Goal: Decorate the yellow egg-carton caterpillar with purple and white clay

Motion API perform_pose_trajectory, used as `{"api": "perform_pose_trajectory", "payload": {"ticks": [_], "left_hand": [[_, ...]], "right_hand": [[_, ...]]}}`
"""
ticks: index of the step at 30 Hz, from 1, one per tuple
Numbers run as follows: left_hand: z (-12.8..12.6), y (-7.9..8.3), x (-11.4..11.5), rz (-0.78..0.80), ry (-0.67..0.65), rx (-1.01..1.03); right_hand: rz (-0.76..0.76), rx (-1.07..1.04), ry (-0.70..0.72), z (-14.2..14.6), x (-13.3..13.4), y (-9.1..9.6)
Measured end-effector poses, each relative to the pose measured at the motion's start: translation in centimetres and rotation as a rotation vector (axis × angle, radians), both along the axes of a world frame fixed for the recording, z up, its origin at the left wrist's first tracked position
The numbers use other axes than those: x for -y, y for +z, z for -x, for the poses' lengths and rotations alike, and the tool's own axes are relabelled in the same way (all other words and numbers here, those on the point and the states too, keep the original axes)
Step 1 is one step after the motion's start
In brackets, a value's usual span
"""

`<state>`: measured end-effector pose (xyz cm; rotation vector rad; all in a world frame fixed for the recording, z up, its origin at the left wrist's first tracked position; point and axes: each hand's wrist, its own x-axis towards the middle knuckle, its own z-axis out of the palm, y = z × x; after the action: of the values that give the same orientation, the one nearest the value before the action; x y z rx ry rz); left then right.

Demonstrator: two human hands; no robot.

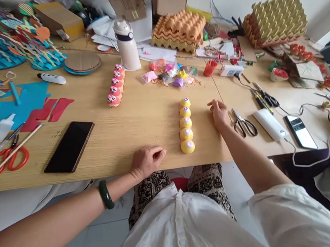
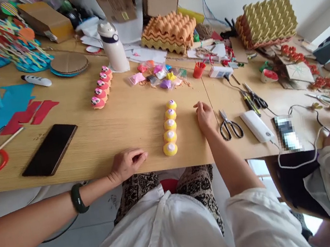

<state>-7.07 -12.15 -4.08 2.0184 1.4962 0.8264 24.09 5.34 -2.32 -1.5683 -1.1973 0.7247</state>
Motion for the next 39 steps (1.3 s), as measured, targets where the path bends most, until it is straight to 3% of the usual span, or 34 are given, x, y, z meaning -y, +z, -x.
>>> {"api": "perform_pose_trajectory", "payload": {"ticks": [4,12,19,25,39], "left_hand": [[0.3,0.3,-0.1,0.068,0.019,0.006],[0.7,0.2,0.2,0.076,0.003,0.044],[0.6,0.1,0.1,0.052,-0.009,0.029],[0.2,-0.3,0.1,0.035,0.011,0.027],[-0.2,-1.0,0.5,0.024,0.076,0.116]], "right_hand": [[-0.007,0.007,-0.074,0.3,-0.8,-0.7],[-0.102,0.049,-0.084,-0.1,-1.8,-1.8],[-0.047,-0.120,-0.149,0.3,-1.0,-0.6],[-0.048,-0.178,-0.126,-0.1,-0.6,-0.1],[-0.031,-0.061,-0.077,-0.6,0.2,0.3]]}}
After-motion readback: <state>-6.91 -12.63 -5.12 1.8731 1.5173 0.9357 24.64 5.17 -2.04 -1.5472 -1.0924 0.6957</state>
